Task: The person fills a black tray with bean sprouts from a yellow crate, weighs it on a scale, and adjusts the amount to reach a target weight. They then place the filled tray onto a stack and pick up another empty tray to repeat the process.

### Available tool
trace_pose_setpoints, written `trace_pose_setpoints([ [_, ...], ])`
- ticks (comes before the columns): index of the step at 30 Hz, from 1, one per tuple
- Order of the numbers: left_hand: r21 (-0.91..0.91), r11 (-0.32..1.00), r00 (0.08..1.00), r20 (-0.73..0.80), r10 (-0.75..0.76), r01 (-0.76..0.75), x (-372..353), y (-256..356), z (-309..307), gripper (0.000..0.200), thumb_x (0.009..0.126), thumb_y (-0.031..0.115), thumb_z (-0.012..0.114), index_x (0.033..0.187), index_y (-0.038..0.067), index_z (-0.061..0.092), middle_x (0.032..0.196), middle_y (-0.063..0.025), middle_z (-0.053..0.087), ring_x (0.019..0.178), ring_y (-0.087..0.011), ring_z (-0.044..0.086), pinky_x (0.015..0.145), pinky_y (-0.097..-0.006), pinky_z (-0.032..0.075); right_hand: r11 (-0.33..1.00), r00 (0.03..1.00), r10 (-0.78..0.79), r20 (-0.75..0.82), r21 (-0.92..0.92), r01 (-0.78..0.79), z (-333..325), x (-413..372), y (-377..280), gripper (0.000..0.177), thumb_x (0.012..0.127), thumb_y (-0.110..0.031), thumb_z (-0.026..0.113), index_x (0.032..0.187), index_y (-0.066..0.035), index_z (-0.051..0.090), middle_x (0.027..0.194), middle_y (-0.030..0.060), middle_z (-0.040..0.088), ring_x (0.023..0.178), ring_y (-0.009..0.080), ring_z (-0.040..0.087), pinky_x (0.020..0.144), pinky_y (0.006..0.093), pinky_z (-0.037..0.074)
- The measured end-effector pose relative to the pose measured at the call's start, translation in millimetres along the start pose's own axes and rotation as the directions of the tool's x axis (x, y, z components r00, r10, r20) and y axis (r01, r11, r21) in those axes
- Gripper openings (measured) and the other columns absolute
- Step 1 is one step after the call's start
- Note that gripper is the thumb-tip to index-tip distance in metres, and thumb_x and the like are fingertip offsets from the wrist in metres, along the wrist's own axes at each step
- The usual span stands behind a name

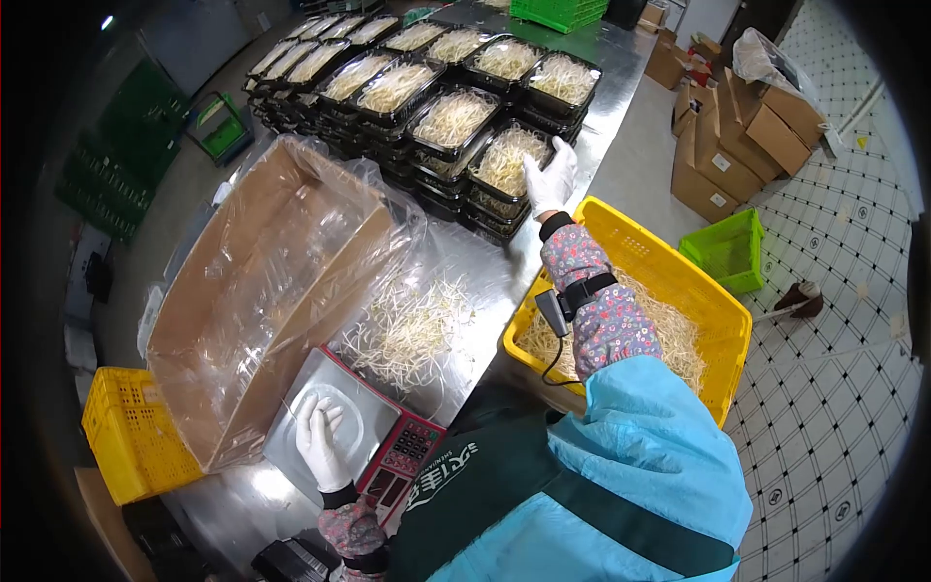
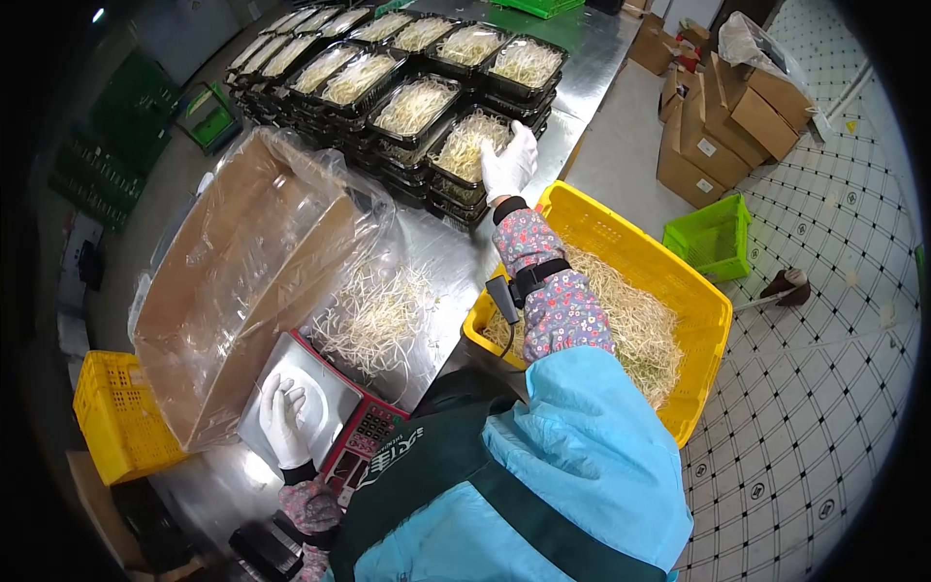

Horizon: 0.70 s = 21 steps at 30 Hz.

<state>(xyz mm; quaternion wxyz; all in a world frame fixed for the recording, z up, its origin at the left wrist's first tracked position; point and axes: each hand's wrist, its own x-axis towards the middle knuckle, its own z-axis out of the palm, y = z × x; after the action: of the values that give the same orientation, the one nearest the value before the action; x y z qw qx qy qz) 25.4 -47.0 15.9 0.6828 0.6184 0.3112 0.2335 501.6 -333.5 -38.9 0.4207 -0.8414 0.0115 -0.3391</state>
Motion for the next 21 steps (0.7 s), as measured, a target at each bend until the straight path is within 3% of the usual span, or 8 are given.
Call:
trace_pose_setpoints([
  [2,0.008,1.000,1.000,-0.008,-0.003,0.003,2.2,-3.4,-7.5,0.035,0.103,0.013,0.048,0.133,-0.004,0.052,0.117,-0.0128,0.062,0.096,-0.0177,0.064,0.087,-0.0299,0.052,0.939,0.947,-0.259,0.190,-0.181,0.293,6.7,9.1,-20.2,0.066,0.088,-0.047,0.064,0.141,-0.011,0.047,0.149,0.0159,0.042,0.140,0.0368,0.035,0.115,0.0525,0.025],
  [4,0.011,1.000,1.000,-0.025,-0.001,0.001,0.9,-5.0,-9.7,0.035,0.103,0.014,0.048,0.133,-0.004,0.052,0.117,-0.0129,0.062,0.096,-0.0176,0.064,0.087,-0.0300,0.052,0.864,0.791,-0.174,0.586,-0.295,0.408,26.0,6.3,-19.7,0.070,0.092,-0.056,0.051,0.147,-0.013,0.042,0.155,0.0131,0.036,0.144,0.0374,0.029,0.117,0.0531,0.020],
  [10,0.010,0.999,0.986,-0.158,0.049,-0.048,-0.5,-11.6,-47.0,0.034,0.103,0.012,0.050,0.132,-0.004,0.053,0.119,-0.0129,0.062,0.098,-0.0171,0.064,0.087,-0.0301,0.052,0.679,0.808,-0.147,0.570,-0.536,0.502,42.2,-8.3,-12.3,0.070,0.096,-0.060,0.040,0.152,-0.017,0.036,0.158,0.0130,0.032,0.147,0.0348,0.025,0.118,0.0538,0.017],
  [12,0.047,0.997,0.957,-0.283,0.070,-0.059,-9.7,-12.2,-71.9,0.033,0.101,0.009,0.052,0.132,-0.003,0.054,0.122,-0.0128,0.062,0.101,-0.0148,0.063,0.090,-0.0278,0.051,0.709,0.782,-0.155,0.604,-0.483,0.514,44.9,-3.1,-8.5,0.072,0.096,-0.059,0.041,0.152,-0.014,0.035,0.158,0.0135,0.031,0.147,0.0366,0.025,0.118,0.0557,0.017],
  [14,0.308,0.940,0.890,-0.374,0.262,-0.147,-19.3,-36.6,-121.5,0.036,0.098,0.006,0.057,0.133,-0.003,0.054,0.129,-0.0146,0.060,0.117,-0.0194,0.057,0.103,-0.0314,0.042,0.756,0.753,-0.129,0.645,-0.428,0.496,45.8,6.4,-10.0,0.073,0.095,-0.061,0.042,0.152,-0.016,0.035,0.158,0.0137,0.031,0.146,0.0374,0.025,0.117,0.0564,0.019],
  [18,0.738,0.661,0.638,-0.577,0.511,0.138,-69.1,-41.5,-206.2,0.047,0.092,0.011,0.064,0.134,-0.003,0.052,0.142,-0.0197,0.049,0.132,-0.0306,0.044,0.114,-0.0418,0.031,0.837,0.852,-0.144,0.504,-0.397,0.376,38.8,5.9,-19.8,0.071,0.094,-0.064,0.045,0.151,-0.021,0.038,0.154,0.0166,0.038,0.144,0.0402,0.029,0.115,0.0575,0.022],
  [20,0.843,0.343,0.624,-0.537,0.567,0.414,-103.6,-46.1,-252.3,0.051,0.093,0.017,0.064,0.137,-0.003,0.049,0.144,-0.0246,0.044,0.135,-0.0388,0.039,0.115,-0.0447,0.029,0.938,0.918,-0.314,0.242,-0.067,0.339,36.7,-14.5,-41.2,0.058,0.093,-0.048,0.059,0.141,-0.017,0.051,0.147,0.0181,0.045,0.139,0.0381,0.037,0.114,0.0538,0.026],
  [21,0.783,0.340,0.588,-0.618,0.523,0.521,-116.2,-47.9,-260.4,0.053,0.093,0.021,0.064,0.138,-0.003,0.048,0.145,-0.0256,0.043,0.136,-0.0413,0.036,0.115,-0.0455,0.029,0.925,0.921,-0.346,0.181,0.231,0.302,32.0,-25.3,-62.2,0.046,0.094,-0.031,0.064,0.133,-0.008,0.057,0.140,0.0183,0.053,0.132,0.0344,0.046,0.112,0.0438,0.032],
])
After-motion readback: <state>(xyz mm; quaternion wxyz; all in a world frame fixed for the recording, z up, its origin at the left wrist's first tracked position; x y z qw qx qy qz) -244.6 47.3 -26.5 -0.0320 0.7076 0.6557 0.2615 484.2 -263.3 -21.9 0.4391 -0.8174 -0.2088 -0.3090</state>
